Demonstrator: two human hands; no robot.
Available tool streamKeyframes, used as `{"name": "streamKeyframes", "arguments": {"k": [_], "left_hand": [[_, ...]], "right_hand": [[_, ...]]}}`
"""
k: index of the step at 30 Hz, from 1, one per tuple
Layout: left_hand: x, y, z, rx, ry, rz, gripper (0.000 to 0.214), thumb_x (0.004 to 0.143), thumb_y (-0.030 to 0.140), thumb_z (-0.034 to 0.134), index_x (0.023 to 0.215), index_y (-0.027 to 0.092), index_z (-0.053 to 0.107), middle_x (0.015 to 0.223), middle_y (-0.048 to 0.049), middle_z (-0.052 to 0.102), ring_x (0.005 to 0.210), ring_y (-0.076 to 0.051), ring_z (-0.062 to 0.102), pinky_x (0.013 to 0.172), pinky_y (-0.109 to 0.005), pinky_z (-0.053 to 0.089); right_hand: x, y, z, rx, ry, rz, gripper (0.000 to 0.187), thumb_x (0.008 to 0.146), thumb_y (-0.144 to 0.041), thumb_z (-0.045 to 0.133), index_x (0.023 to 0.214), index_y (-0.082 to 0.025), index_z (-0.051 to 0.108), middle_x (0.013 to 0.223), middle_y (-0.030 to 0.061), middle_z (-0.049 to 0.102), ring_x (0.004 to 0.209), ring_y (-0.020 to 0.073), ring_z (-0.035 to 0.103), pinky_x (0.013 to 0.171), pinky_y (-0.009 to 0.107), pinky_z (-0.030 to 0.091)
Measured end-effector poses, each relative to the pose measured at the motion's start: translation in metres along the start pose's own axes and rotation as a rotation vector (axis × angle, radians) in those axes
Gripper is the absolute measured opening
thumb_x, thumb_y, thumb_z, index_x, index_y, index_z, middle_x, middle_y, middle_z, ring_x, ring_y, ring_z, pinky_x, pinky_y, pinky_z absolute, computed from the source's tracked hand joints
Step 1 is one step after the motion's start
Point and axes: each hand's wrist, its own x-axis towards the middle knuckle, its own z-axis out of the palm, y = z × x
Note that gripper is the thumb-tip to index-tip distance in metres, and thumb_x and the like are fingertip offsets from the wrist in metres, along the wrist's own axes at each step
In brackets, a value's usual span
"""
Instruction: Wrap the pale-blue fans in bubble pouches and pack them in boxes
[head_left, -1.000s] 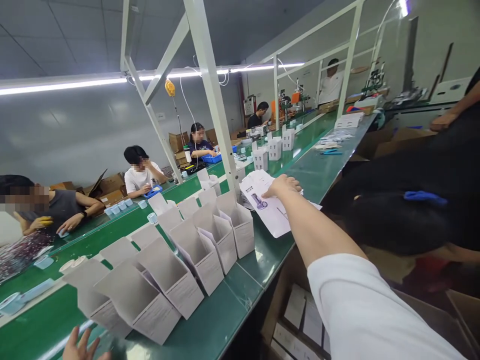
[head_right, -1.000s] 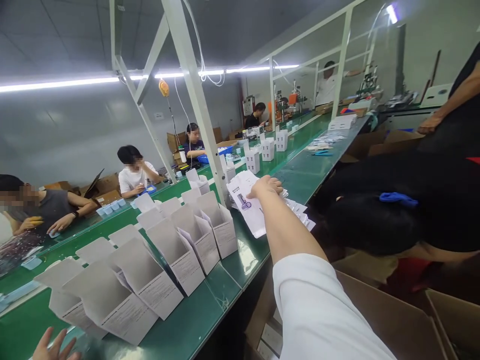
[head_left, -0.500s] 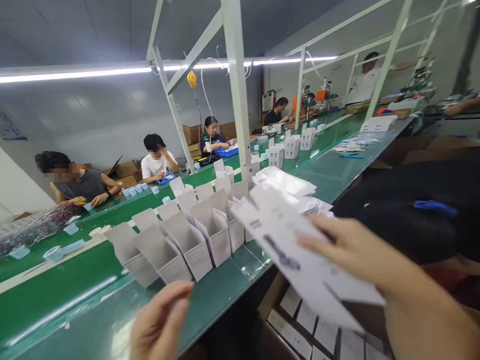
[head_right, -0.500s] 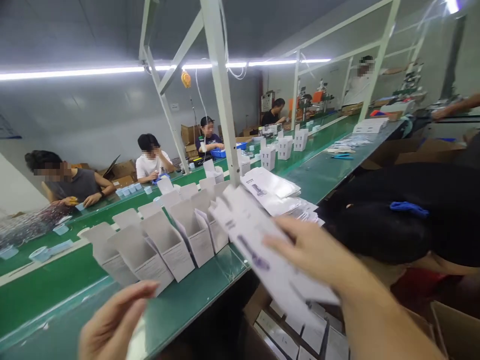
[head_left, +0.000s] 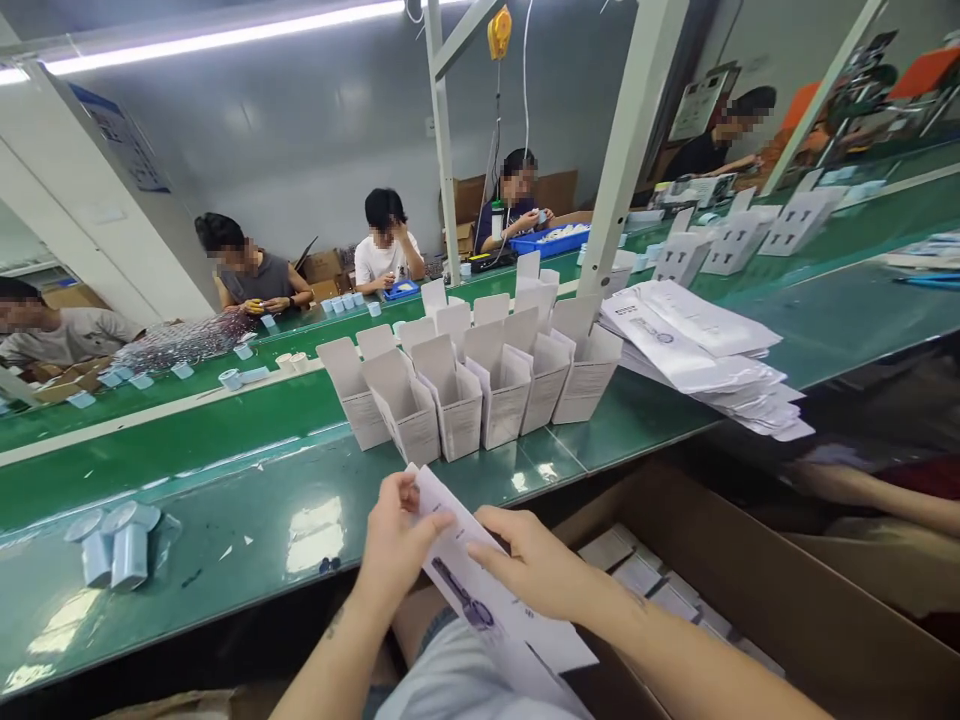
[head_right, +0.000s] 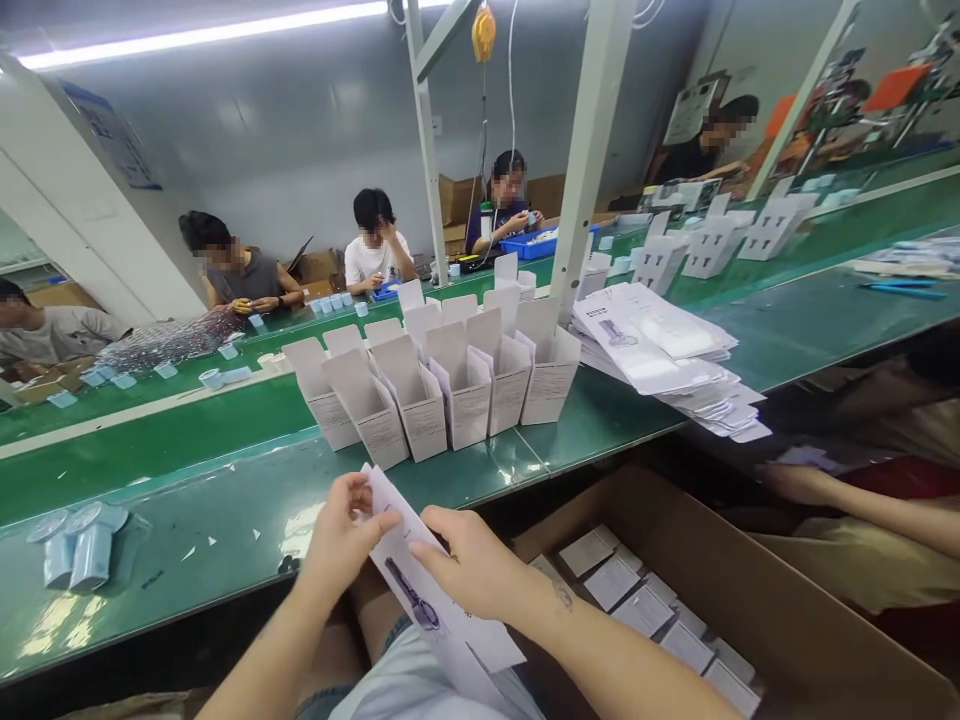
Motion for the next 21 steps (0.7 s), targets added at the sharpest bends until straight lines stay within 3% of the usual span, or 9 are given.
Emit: {"name": "streamKeyframes", "arguments": {"k": [3, 5, 7, 9, 11, 12, 14, 17, 21], "left_hand": [[0.0, 0.004, -0.032, 0.16, -0.135, -0.026, 0.025, 0.066, 0.034, 0.077, 0.085, 0.021, 0.068, 0.077, -0.0021, 0.061, 0.078, -0.023, 0.059, 0.077, -0.036, 0.05], [-0.003, 0.007, -0.051, 0.268, -0.24, 0.015, 0.016, 0.067, 0.037, 0.077, 0.072, 0.023, 0.072, 0.086, -0.0063, 0.064, 0.096, -0.029, 0.061, 0.085, -0.041, 0.051], [-0.009, 0.013, -0.066, 0.293, -0.375, 0.069, 0.012, 0.072, 0.037, 0.074, 0.068, 0.025, 0.073, 0.093, -0.0085, 0.068, 0.126, -0.037, 0.051, 0.103, -0.051, 0.043], [-0.016, 0.021, -0.074, 0.257, -0.519, 0.106, 0.014, 0.078, 0.035, 0.068, 0.068, 0.027, 0.073, 0.091, -0.0075, 0.071, 0.146, -0.036, 0.029, 0.115, -0.06, 0.023], [-0.021, 0.031, -0.079, 0.213, -0.617, 0.117, 0.016, 0.081, 0.034, 0.066, 0.067, 0.028, 0.071, 0.082, -0.0054, 0.07, 0.151, -0.032, 0.017, 0.119, -0.062, 0.005], [-0.024, 0.037, -0.08, 0.189, -0.644, 0.114, 0.016, 0.081, 0.033, 0.068, 0.065, 0.028, 0.07, 0.077, -0.0045, 0.069, 0.152, -0.03, 0.015, 0.119, -0.061, 0.0], [-0.027, 0.049, -0.083, 0.14, -0.678, 0.094, 0.016, 0.077, 0.031, 0.072, 0.062, 0.029, 0.069, 0.069, -0.0031, 0.067, 0.152, -0.027, 0.015, 0.12, -0.056, -0.004], [-0.031, 0.061, -0.087, 0.097, -0.681, 0.088, 0.015, 0.074, 0.03, 0.075, 0.061, 0.031, 0.068, 0.063, -0.0015, 0.066, 0.149, -0.027, 0.025, 0.121, -0.053, 0.0], [-0.036, 0.07, -0.09, 0.12, -0.605, 0.281, 0.021, 0.071, 0.02, 0.077, 0.057, 0.031, 0.065, 0.053, 0.0003, 0.062, 0.14, -0.033, 0.042, 0.118, -0.062, 0.01]], "right_hand": [[0.003, 0.001, 0.008, 0.2, -0.15, 0.083, 0.026, 0.084, -0.036, 0.062, 0.071, -0.02, 0.046, 0.064, -0.0066, 0.04, 0.058, 0.0101, 0.036, 0.052, 0.023, 0.03], [0.004, 0.005, 0.01, 0.333, -0.249, 0.086, 0.026, 0.081, -0.04, 0.067, 0.079, -0.019, 0.051, 0.068, -0.006, 0.046, 0.061, 0.0105, 0.042, 0.056, 0.023, 0.035], [0.006, 0.011, 0.009, 0.383, -0.332, 0.019, 0.034, 0.076, -0.044, 0.073, 0.09, -0.019, 0.054, 0.078, -0.0038, 0.053, 0.071, 0.0124, 0.05, 0.065, 0.024, 0.042], [0.011, 0.016, 0.008, 0.355, -0.433, -0.058, 0.062, 0.063, -0.046, 0.084, 0.111, -0.019, 0.054, 0.1, 0.0011, 0.058, 0.09, 0.0173, 0.056, 0.079, 0.028, 0.048], [0.017, 0.02, 0.008, 0.317, -0.572, -0.11, 0.111, 0.045, -0.047, 0.093, 0.138, -0.019, 0.041, 0.122, 0.0078, 0.055, 0.112, 0.0242, 0.055, 0.094, 0.032, 0.047], [0.021, 0.021, 0.009, 0.306, -0.65, -0.128, 0.131, 0.036, -0.046, 0.096, 0.147, -0.019, 0.03, 0.128, 0.0099, 0.053, 0.119, 0.0264, 0.053, 0.099, 0.033, 0.045], [0.026, 0.021, 0.012, 0.312, -0.767, -0.146, 0.152, 0.03, -0.045, 0.097, 0.154, -0.02, 0.013, 0.13, 0.0103, 0.054, 0.121, 0.0271, 0.053, 0.103, 0.034, 0.043], [0.034, 0.018, 0.021, 0.362, -0.845, -0.19, 0.156, 0.031, -0.045, 0.097, 0.156, -0.022, 0.006, 0.134, 0.0107, 0.053, 0.124, 0.0271, 0.054, 0.106, 0.034, 0.041], [0.042, 0.017, 0.036, 0.425, -0.919, -0.331, 0.163, 0.027, -0.045, 0.098, 0.156, -0.021, 0.001, 0.148, 0.0155, 0.04, 0.139, 0.0317, 0.039, 0.115, 0.038, 0.03]]}}
